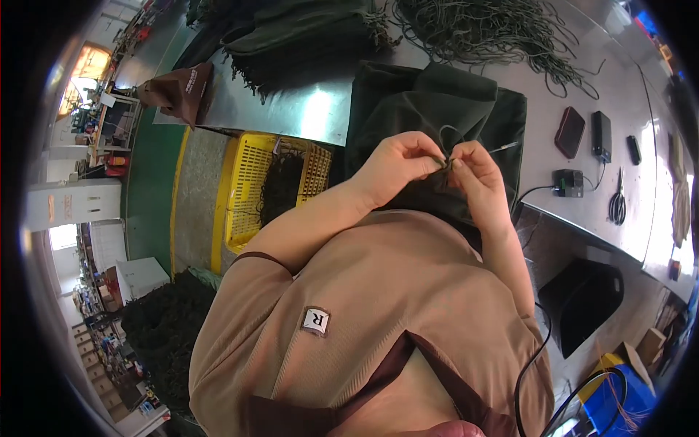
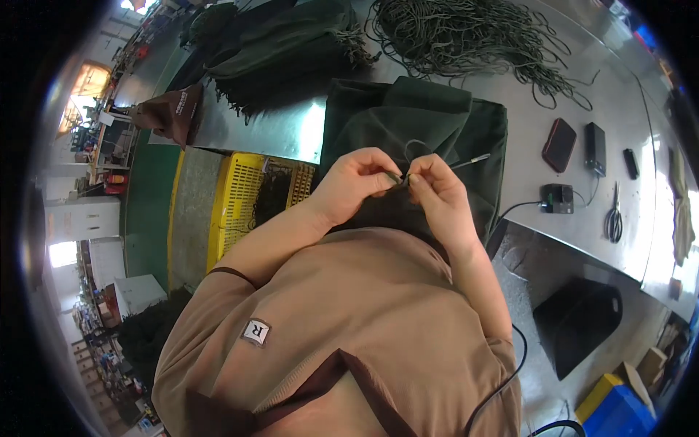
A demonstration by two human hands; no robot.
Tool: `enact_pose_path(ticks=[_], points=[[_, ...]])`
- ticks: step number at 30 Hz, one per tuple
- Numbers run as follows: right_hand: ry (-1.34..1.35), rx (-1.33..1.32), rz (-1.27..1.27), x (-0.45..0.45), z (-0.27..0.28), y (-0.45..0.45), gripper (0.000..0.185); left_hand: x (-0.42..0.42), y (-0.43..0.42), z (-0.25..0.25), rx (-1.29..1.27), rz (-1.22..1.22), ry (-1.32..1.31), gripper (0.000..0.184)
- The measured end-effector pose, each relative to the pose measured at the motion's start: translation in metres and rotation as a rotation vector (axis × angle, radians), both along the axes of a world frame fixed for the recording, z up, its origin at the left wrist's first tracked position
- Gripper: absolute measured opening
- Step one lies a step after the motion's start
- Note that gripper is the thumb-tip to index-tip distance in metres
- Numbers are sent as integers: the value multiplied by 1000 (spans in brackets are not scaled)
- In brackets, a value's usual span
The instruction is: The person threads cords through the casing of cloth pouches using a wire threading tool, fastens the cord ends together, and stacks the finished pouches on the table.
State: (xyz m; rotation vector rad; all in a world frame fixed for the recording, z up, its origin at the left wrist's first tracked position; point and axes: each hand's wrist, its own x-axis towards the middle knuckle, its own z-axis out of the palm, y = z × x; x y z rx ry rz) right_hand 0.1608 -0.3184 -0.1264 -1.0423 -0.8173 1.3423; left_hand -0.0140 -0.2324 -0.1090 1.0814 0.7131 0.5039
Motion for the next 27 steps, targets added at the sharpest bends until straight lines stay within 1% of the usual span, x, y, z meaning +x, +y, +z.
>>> enact_pose_path(ticks=[1, 2, 4, 5, 7, 8, 9, 10, 11, 13, 14, 15, 16, 17, 19, 20, 21, 22, 23, 25, 27], points=[[-107, -15, -55, 0, -2, 3, 6, 0, 3, -7, -275, 13, -108, 8], [-108, -13, -63, -1, -4, 3, 6, 0, 5, -10, -272, 5, -108, 8], [-511, 49, -123, -1, -6, 2, 5, -1, 9, -13, -204, 34, -33, 10], [-540, 114, -143, -4, -2, 0, 5, -1, 9, -7, -206, 28, -28, 10], [-512, 79, -134, -10, -5, -4, 3, -1, 9, 8, 1192, 49, 288, 14], [-490, 54, -118, -11, -6, -5, 2, 0, 7, 8, 1189, 44, 287, 14], [-489, 52, -119, -11, -6, -4, 2, 1, 5, 8, 1169, 67, 223, 16], [-237, 32, -130, -10, -6, -2, 2, 2, 4, 8, 1150, 92, 161, 18], [15, 15, -143, -10, -5, 1, 4, 2, 4, 10, 1155, 91, 161, 18], [24, 13, -110, -7, -3, 2, 2, 2, 3, 14, 1073, -7, 68, 18], [32, 7, -69, -6, -3, 0, 5, 1, 4, 14, 1069, -8, 67, 18], [30, 6, -68, -4, -3, 0, 5, 2, 7, 15, 1008, -54, 53, 17], [106, -17, -30, -1, -5, 0, 5, 3, 10, 15, 949, -98, 39, 17], [184, -42, 9, 1, -6, 0, 6, 3, 13, 15, 950, -95, 38, 17], [210, -68, 43, 6, -4, 0, 7, 3, 16, 15, 707, -210, 46, 15], [238, -95, 72, 8, -3, -1, 7, 5, 13, 15, 705, -212, 45, 15], [238, -97, 69, 10, -2, -2, 7, 8, 9, 16, 557, -181, 15, 14], [299, -107, 107, 12, -2, -2, 7, 9, 7, 17, 410, -151, -15, 13], [360, -116, 146, 14, -3, -2, 7, 10, 7, 17, 408, -152, -15, 13], [396, -116, 174, 17, -4, -1, 8, 10, 7, 18, 626, -189, 0, 14], [429, -117, 207, 18, -7, 0, 8, 9, 6, 15, 667, -158, 18, 13]])
